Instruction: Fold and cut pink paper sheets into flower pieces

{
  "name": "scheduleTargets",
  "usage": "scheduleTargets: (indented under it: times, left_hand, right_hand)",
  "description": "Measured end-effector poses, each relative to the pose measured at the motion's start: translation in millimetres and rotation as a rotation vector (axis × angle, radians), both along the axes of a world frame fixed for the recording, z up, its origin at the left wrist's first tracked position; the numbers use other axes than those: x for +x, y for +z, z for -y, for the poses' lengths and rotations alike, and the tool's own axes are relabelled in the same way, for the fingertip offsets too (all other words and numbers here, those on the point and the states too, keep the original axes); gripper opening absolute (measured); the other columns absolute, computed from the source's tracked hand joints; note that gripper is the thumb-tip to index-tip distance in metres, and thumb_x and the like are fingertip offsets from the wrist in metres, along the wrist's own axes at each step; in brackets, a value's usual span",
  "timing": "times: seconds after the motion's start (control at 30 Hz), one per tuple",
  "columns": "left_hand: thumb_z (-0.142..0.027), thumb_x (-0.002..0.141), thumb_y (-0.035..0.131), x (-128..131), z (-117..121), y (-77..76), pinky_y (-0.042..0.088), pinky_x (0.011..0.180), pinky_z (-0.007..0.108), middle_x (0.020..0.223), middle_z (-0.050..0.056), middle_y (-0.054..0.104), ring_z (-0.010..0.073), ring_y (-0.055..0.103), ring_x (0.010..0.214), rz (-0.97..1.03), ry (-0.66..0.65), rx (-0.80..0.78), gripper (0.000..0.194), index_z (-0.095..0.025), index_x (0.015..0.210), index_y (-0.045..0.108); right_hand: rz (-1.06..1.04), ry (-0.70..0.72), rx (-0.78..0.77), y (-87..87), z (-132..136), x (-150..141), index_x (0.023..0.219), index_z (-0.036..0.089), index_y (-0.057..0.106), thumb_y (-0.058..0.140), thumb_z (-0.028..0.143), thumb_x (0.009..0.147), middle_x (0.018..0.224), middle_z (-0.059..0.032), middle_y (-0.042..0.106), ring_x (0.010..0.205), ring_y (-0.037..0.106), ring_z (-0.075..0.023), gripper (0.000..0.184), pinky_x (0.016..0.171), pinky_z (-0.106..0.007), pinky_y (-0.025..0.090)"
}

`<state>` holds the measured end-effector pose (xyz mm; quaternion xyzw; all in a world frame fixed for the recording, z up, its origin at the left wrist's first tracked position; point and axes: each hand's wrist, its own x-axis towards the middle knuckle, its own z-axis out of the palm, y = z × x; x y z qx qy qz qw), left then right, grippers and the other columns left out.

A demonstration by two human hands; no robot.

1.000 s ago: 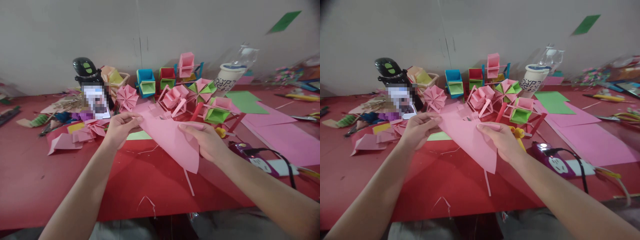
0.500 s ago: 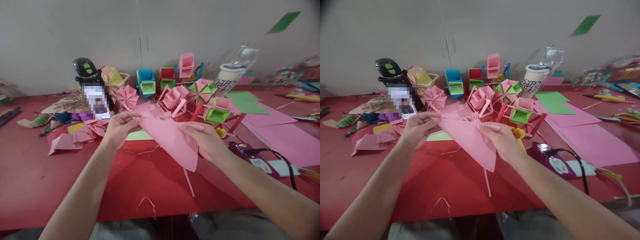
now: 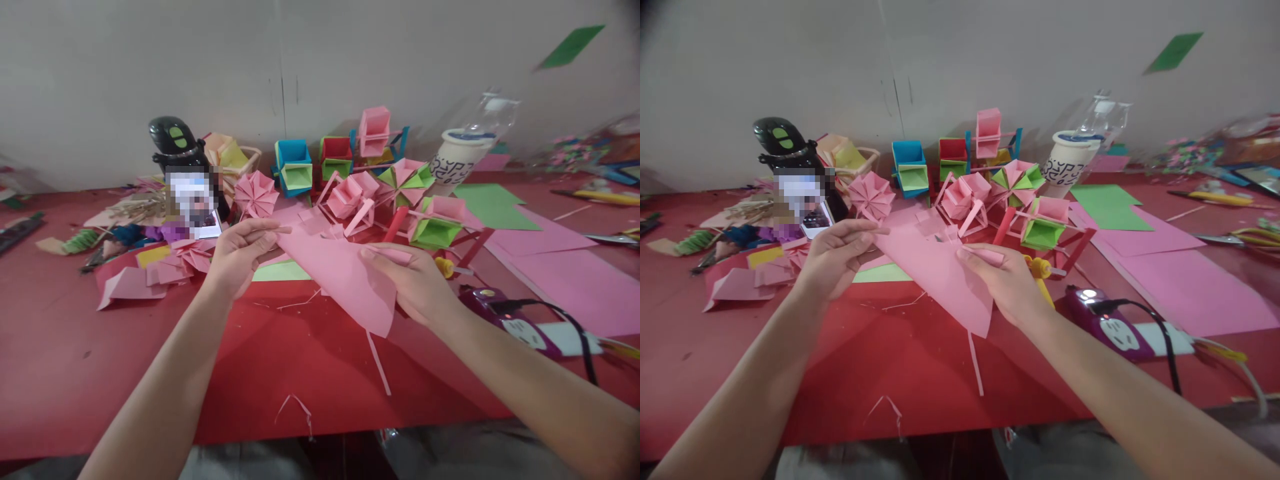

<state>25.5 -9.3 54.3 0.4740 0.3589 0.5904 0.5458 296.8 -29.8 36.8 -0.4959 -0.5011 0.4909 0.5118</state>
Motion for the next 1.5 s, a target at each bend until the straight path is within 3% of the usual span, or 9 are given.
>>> scheduleTargets:
  times: [0.2, 0.43, 0.53, 0.63, 0.77, 1.0, 1.1, 1.27, 1.5]
  left_hand:
    - [-0.023, 0.078, 0.079, 1, -1, 0.6, 0.063, 0.077, 0.032, 0.096, 0.007, 0.080, 0.0164, 0.074, 0.078, 0.062, 0.035, -0.042, 0.015, -0.017, 0.092, 0.077]
    - [-0.023, 0.079, 0.077, 1, -7, 0.2, 0.061, 0.088, 0.036, 0.089, 0.006, 0.078, 0.0194, 0.075, 0.087, 0.135, 0.203, -0.097, 0.014, -0.017, 0.092, 0.075]
    - [-0.038, 0.084, 0.075, 5, -6, -3.5, 0.059, 0.092, 0.037, 0.105, 0.009, 0.077, 0.0204, 0.074, 0.096, 0.126, 0.116, -0.092, 0.025, -0.017, 0.097, 0.074]
    - [-0.044, 0.082, 0.078, 11, -4, -7.8, 0.059, 0.090, 0.036, 0.097, 0.009, 0.077, 0.0197, 0.074, 0.089, 0.082, 0.014, -0.085, 0.030, -0.016, 0.094, 0.075]
    - [-0.037, 0.076, 0.084, 13, -2, -10.2, 0.061, 0.080, 0.033, 0.076, 0.005, 0.075, 0.0171, 0.073, 0.073, 0.073, 0.087, -0.108, 0.024, -0.014, 0.076, 0.075]
    - [-0.034, 0.075, 0.084, 14, -2, -6.8, 0.060, 0.072, 0.029, 0.082, 0.006, 0.076, 0.0152, 0.071, 0.071, 0.115, 0.139, -0.106, 0.022, -0.014, 0.081, 0.077]
    - [-0.037, 0.075, 0.084, 18, -1, -8.3, 0.060, 0.075, 0.031, 0.079, 0.004, 0.074, 0.0161, 0.071, 0.072, 0.171, 0.102, -0.127, 0.024, -0.016, 0.077, 0.072]
    - [-0.044, 0.076, 0.084, 23, 1, -14.0, 0.059, 0.086, 0.036, 0.096, 0.008, 0.076, 0.0204, 0.073, 0.086, 0.088, -0.061, -0.113, 0.035, -0.016, 0.094, 0.073]
    - [-0.036, 0.074, 0.087, 21, 2, -14.3, 0.061, 0.085, 0.036, 0.074, 0.003, 0.072, 0.0166, 0.072, 0.074, -0.009, 0.014, -0.140, 0.028, -0.014, 0.071, 0.071]
  right_hand:
    - [0.007, -0.010, 0.009, -2.1, -1, 0, 0.091, 0.032, 0.082, 0.086, 0.045, 0.075, 0.102, -0.0005, 0.080, 0.112, 0.069, -0.0281, 0.021, 0.105, -0.044, 0.050]
    - [-0.016, -0.061, -0.020, 2.5, -1, 2, 0.088, 0.031, 0.082, 0.088, 0.047, 0.071, 0.098, -0.0020, 0.080, 0.103, 0.071, -0.0284, 0.024, 0.095, -0.043, 0.054]
    - [-0.032, -0.047, -0.026, 3.2, -1, 0, 0.088, 0.031, 0.082, 0.088, 0.047, 0.071, 0.097, -0.0020, 0.080, 0.100, 0.071, -0.0271, 0.024, 0.093, -0.041, 0.055]
    - [-0.042, -0.039, -0.047, 2.4, -1, -2, 0.088, 0.030, 0.082, 0.089, 0.046, 0.070, 0.096, -0.0021, 0.080, 0.098, 0.072, -0.0264, 0.025, 0.091, -0.041, 0.056]
    - [-0.031, -0.041, -0.051, 2.4, -1, -3, 0.088, 0.031, 0.082, 0.089, 0.046, 0.070, 0.098, -0.0019, 0.080, 0.102, 0.072, -0.0268, 0.025, 0.094, -0.042, 0.056]
    - [-0.040, -0.009, -0.057, 6.4, 2, -8, 0.085, 0.031, 0.082, 0.088, 0.046, 0.071, 0.096, -0.0010, 0.080, 0.102, 0.072, -0.0254, 0.022, 0.095, -0.040, 0.055]
    - [-0.057, -0.025, -0.072, 7.3, 3, -9, 0.085, 0.031, 0.082, 0.089, 0.046, 0.069, 0.096, -0.0010, 0.080, 0.102, 0.072, -0.0256, 0.023, 0.095, -0.040, 0.055]
    - [-0.077, -0.046, -0.087, 6.8, 3, -8, 0.086, 0.030, 0.082, 0.090, 0.047, 0.067, 0.099, -0.0023, 0.080, 0.105, 0.071, -0.0276, 0.027, 0.097, -0.043, 0.055]
    - [-0.044, -0.060, -0.080, 6.8, 2, -9, 0.086, 0.029, 0.081, 0.090, 0.049, 0.066, 0.099, -0.0027, 0.080, 0.108, 0.071, -0.0299, 0.029, 0.097, -0.044, 0.056]
